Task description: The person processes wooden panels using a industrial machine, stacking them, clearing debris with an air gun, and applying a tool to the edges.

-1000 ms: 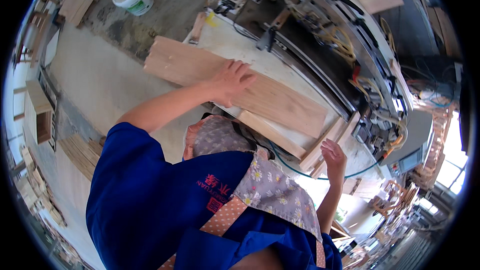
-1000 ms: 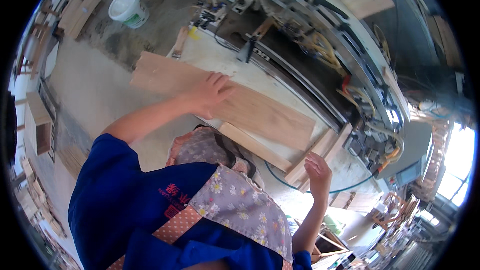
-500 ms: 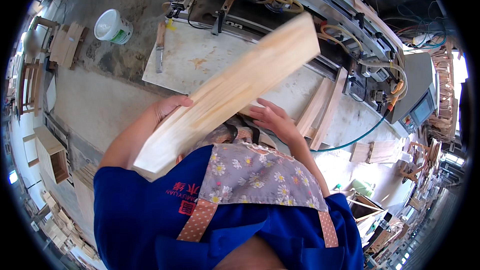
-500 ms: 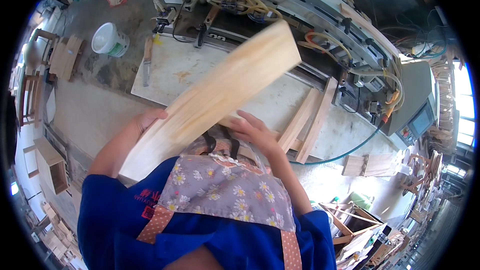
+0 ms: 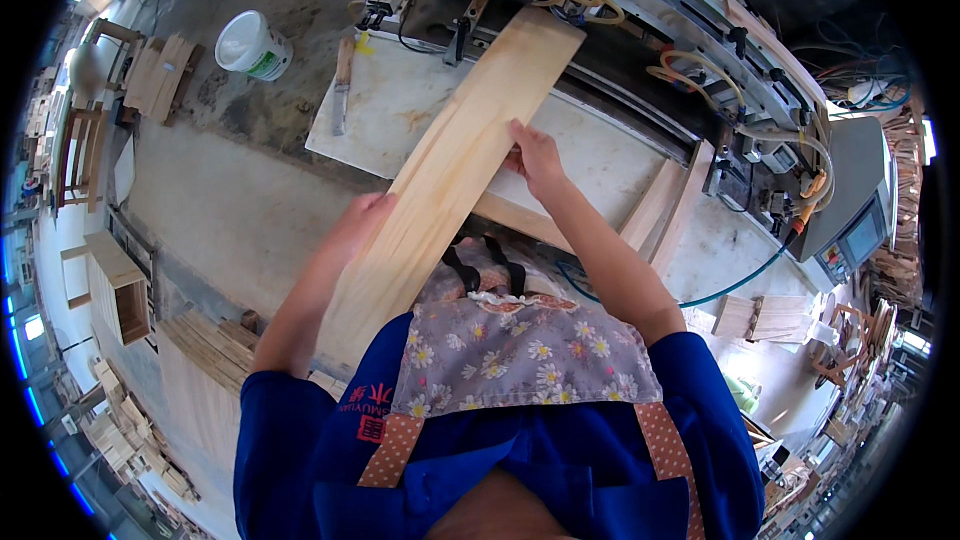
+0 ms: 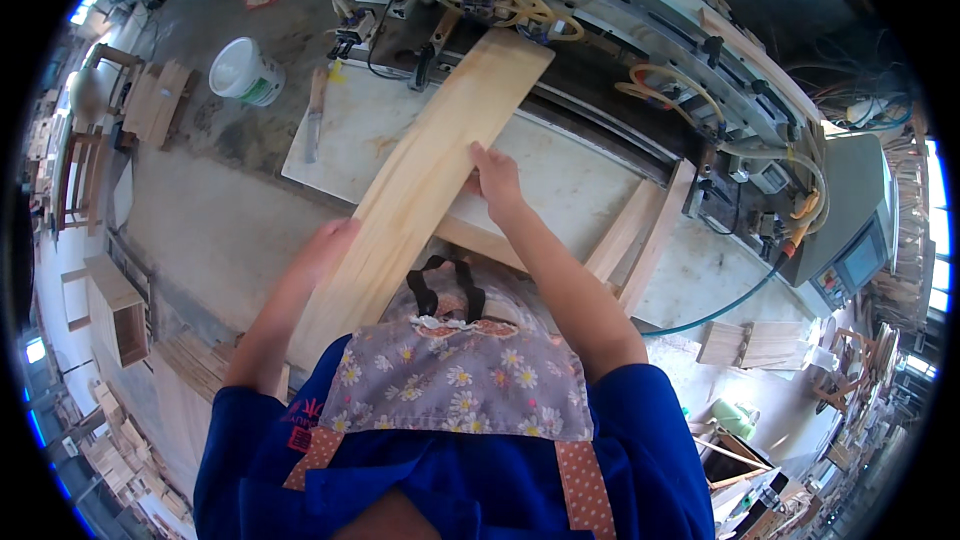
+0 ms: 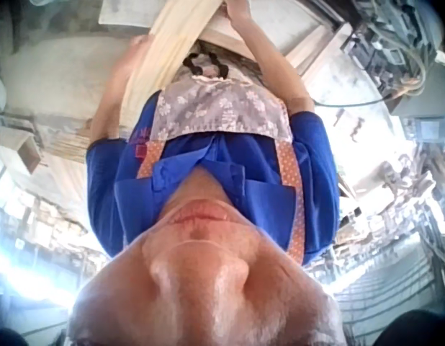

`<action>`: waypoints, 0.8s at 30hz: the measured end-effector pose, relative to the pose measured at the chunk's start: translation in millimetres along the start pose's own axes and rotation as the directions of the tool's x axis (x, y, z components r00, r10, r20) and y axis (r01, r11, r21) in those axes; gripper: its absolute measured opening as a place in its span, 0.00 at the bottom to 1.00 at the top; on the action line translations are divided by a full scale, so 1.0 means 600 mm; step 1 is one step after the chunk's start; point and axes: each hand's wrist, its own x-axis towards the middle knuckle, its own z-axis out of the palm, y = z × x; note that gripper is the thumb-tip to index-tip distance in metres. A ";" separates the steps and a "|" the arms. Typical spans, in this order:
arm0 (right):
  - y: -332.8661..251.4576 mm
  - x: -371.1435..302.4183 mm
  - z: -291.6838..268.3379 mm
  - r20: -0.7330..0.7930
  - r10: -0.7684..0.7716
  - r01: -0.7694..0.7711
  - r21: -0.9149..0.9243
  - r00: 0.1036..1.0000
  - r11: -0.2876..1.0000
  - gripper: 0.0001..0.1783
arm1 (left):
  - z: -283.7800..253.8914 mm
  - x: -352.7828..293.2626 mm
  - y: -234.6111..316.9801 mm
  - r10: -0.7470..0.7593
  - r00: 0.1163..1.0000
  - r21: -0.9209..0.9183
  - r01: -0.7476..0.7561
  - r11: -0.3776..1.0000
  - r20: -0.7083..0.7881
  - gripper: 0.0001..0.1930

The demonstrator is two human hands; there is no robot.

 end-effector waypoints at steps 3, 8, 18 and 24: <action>-0.002 0.025 0.017 -0.015 -0.007 0.009 0.111 1.000 0.994 0.23 | 0.025 0.052 0.014 0.068 0.994 0.037 -0.065 0.997 -0.086 0.24; 0.035 0.026 0.043 -0.008 0.072 -0.072 0.009 0.997 0.997 0.27 | 0.060 0.132 0.019 0.071 0.987 0.032 -0.067 0.997 -0.146 0.25; 0.014 0.101 0.010 -0.026 0.093 -0.097 -0.212 0.995 0.972 0.28 | 0.079 0.182 0.037 0.147 0.959 0.119 -0.121 0.985 -0.242 0.23; -0.027 0.113 0.018 -0.057 0.119 -0.127 -0.173 0.991 0.977 0.28 | 0.089 0.215 0.068 0.139 0.961 0.096 -0.119 0.988 -0.240 0.22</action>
